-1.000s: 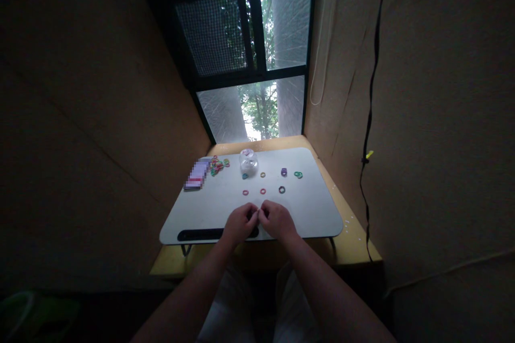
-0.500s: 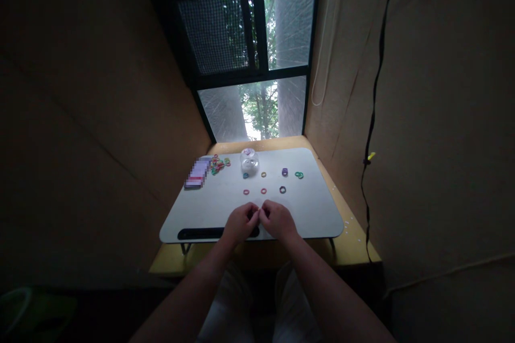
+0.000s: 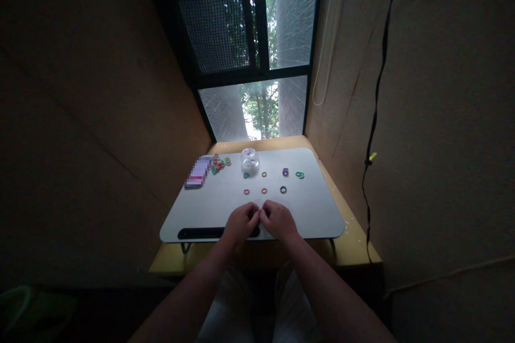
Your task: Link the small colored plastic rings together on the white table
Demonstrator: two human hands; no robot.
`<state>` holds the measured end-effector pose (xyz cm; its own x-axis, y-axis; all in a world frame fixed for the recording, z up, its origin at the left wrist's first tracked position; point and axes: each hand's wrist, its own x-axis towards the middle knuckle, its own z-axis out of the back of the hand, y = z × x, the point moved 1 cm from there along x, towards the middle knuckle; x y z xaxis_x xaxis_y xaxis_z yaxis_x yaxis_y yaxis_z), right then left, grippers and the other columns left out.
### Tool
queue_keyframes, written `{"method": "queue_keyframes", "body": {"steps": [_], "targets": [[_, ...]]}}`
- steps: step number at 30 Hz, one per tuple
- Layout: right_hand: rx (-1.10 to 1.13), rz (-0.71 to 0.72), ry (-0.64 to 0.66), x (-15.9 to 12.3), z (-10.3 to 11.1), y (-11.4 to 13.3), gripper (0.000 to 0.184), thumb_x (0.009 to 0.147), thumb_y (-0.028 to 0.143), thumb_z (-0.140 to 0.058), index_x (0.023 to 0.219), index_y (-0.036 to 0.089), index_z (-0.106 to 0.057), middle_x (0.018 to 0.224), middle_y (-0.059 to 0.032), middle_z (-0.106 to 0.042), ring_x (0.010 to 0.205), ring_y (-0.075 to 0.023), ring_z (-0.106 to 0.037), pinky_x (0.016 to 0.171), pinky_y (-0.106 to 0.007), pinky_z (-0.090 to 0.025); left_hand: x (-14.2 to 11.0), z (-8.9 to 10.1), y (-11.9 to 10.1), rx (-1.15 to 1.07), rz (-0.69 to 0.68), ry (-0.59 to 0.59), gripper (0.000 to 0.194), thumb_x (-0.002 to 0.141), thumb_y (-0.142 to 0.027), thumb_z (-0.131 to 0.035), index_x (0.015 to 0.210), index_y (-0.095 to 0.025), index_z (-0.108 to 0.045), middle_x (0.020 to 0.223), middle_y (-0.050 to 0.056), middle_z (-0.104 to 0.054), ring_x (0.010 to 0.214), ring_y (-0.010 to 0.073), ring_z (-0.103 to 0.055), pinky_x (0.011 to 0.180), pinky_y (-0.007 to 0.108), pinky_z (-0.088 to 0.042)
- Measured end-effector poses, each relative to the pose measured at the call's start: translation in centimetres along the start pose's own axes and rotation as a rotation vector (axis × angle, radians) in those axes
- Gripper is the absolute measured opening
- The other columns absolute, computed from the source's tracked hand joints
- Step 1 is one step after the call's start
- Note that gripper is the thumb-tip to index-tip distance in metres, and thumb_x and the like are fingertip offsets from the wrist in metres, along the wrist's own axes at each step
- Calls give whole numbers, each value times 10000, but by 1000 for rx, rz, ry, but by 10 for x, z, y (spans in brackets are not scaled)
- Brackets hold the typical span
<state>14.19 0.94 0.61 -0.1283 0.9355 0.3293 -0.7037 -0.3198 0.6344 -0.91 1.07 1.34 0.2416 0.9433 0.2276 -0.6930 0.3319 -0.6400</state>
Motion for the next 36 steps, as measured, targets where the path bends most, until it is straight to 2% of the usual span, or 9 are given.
{"method": "queue_keyframes", "body": {"steps": [26,36], "targets": [[-3,-9,13,0,1,2,155,812,261,-495,674,198,-527,614,12,-561,566,-115,-475,545,-228,-273,0,3,-5,6,43,27,183,841,-327,-492,799,-195,-610,741,4,-639,671,127,-545,632,245,-365],[8,0,4,0,1,2,153,803,245,-497,662,194,-527,600,18,-550,554,-109,-466,535,-223,-269,-1,1,-3,1,10,12,170,842,-313,-491,796,-194,-604,736,-1,-629,669,120,-540,629,239,-357]]}}
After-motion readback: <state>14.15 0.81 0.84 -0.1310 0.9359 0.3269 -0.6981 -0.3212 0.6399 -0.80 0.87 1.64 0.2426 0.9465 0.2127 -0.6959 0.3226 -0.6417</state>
